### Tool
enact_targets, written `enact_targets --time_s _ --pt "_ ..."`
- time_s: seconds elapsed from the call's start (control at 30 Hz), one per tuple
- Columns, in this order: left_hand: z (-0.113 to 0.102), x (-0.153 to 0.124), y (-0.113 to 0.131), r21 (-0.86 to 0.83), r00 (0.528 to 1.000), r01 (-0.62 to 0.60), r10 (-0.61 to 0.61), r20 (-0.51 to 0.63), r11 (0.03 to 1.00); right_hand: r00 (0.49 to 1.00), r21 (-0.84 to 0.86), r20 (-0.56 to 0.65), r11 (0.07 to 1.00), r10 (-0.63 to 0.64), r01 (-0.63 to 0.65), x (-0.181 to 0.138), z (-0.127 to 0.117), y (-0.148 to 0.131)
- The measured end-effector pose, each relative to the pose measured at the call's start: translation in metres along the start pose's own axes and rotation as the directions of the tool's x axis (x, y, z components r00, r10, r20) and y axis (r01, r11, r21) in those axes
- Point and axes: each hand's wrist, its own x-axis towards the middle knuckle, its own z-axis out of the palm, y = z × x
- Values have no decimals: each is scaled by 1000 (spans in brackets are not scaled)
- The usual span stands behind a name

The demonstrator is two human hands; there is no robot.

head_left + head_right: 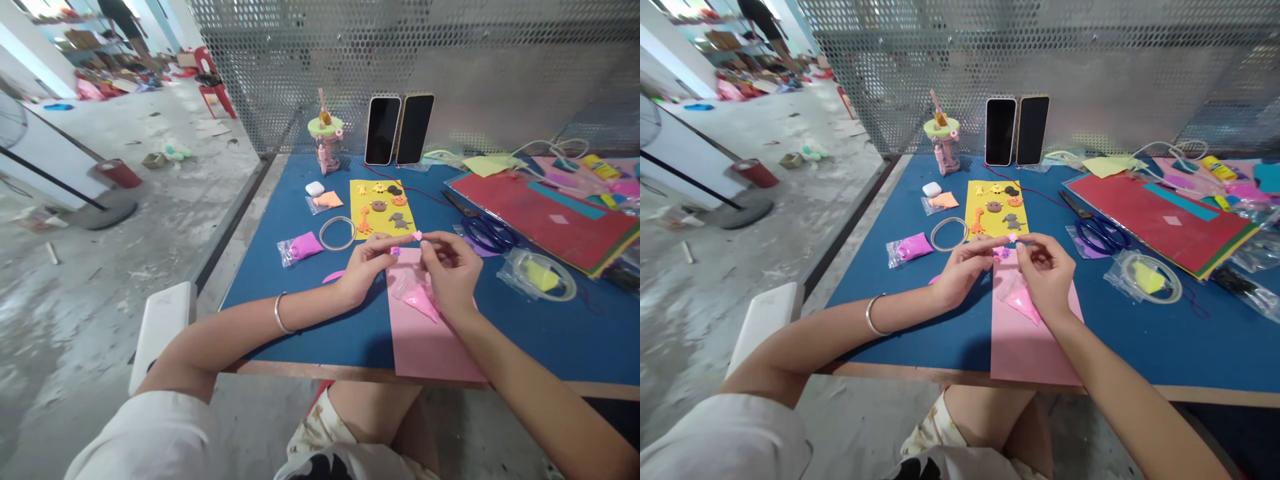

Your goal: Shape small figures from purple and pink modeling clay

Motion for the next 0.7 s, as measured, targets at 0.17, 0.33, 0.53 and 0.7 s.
enact_targets --time_s 0.17,0.33,0.53,0.7 --pt "1 0 2 21 1000 -1 1 -6 1000 999 51 31 998 31 -32 1 0 1" --pt "1 -1 2 36 1000 -17 17 9 999 997 71 27 995 68 -70 1 1 1" --pt "-2 -2 1 61 999 -28 27 29 998 996 57 41 995 83 -85 1 0 1" --pt "0 -3 0 68 999 -32 31 11 997 996 73 34 994 82 -85 2 0 3"
